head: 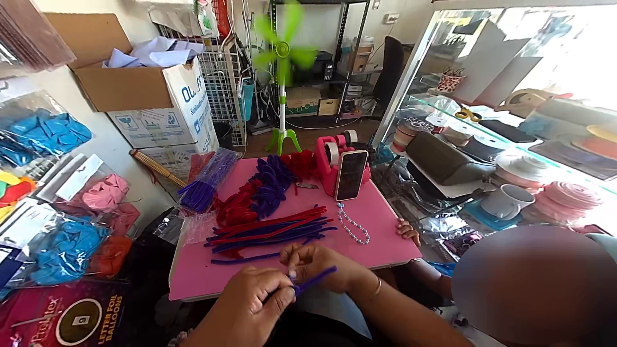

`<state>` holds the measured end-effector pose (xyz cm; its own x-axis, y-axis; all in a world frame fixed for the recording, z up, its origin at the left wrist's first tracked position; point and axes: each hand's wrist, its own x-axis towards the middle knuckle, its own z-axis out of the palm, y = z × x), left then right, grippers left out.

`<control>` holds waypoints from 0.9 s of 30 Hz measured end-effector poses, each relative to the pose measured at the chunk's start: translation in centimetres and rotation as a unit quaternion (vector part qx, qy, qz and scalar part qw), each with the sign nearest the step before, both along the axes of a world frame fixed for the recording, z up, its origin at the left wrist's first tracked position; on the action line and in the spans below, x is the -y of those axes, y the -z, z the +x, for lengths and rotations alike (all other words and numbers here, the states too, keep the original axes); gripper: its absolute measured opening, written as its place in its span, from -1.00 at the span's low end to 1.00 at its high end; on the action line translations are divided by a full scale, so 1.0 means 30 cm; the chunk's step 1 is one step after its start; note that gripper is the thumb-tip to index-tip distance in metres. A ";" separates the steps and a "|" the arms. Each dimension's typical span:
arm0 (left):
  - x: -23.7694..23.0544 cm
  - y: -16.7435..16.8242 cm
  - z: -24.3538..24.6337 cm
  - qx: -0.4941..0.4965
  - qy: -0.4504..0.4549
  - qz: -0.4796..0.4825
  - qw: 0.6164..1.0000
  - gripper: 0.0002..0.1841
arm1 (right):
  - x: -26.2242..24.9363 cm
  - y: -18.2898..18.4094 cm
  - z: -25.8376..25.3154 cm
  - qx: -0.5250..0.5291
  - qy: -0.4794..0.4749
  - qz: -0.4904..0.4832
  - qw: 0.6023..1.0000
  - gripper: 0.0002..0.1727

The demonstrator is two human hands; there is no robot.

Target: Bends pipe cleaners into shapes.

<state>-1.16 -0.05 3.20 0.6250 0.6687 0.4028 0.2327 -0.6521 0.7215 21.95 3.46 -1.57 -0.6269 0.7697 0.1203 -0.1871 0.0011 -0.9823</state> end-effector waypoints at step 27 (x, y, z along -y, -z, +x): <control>0.064 0.011 0.034 -0.054 0.060 -0.235 0.969 -0.76 | -0.051 -0.088 0.041 0.096 -0.110 0.234 0.961 -0.84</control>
